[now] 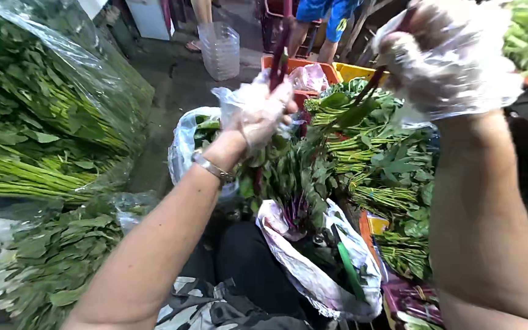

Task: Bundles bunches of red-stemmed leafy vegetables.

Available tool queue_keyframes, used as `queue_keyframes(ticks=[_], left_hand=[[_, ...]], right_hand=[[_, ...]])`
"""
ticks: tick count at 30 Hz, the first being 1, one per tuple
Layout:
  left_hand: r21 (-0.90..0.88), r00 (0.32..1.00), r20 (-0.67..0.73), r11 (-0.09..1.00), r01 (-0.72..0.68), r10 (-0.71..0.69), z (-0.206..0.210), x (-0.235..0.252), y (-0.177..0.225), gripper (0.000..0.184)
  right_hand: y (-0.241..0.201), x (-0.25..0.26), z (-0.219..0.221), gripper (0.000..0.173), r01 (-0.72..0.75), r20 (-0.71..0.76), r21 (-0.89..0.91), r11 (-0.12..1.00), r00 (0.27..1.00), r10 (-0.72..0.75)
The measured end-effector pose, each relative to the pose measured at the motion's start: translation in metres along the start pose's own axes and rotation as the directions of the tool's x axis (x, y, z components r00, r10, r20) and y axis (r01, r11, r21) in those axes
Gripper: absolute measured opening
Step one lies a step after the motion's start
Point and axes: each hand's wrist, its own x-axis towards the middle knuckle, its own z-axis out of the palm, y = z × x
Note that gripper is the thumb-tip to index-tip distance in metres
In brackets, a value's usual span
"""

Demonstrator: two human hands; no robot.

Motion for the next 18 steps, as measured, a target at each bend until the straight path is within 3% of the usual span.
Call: queue_keyframes(ticks=[2,5,8,10,13,15,18], left_hand=[[0.109,0.994,0.036,0.988,-0.111,0.108,0.011,0.010,-0.005,0.021],[0.253,0.974,0.074,0.941,-0.226,0.214,0.023,0.025,-0.009,0.034],[0.167,0.961,0.043,0.946,-0.277,0.274,0.031,0.026,-0.006,0.041],[0.154,0.968,0.013,0.956,-0.250,0.251,0.027,0.029,-0.008,0.037],[0.216,0.975,-0.023,0.953,-0.211,0.221,0.014,0.037,-0.023,0.030],[0.216,0.981,0.006,0.958,-0.191,0.195,0.010,0.033,-0.026,0.028],[0.117,0.995,0.035,0.989,-0.092,0.088,0.002,0.019,-0.027,0.030]], right_hand=[[-0.012,0.010,0.020,0.033,0.108,-0.019,-0.070,0.992,0.994,-0.110],[-0.028,0.024,0.031,0.031,0.140,-0.070,0.003,0.990,0.988,-0.139],[-0.032,0.040,0.037,0.023,0.195,-0.117,0.190,0.962,0.978,-0.175],[-0.028,0.038,0.035,0.031,0.088,-0.062,0.210,0.974,0.995,-0.076],[-0.024,0.018,0.042,0.034,-0.148,0.171,0.216,0.965,0.979,0.112],[-0.018,0.006,0.065,0.020,-0.133,0.212,0.229,0.964,0.974,0.084],[-0.012,0.002,0.081,0.017,0.002,0.191,0.168,0.986,0.981,-0.035]])
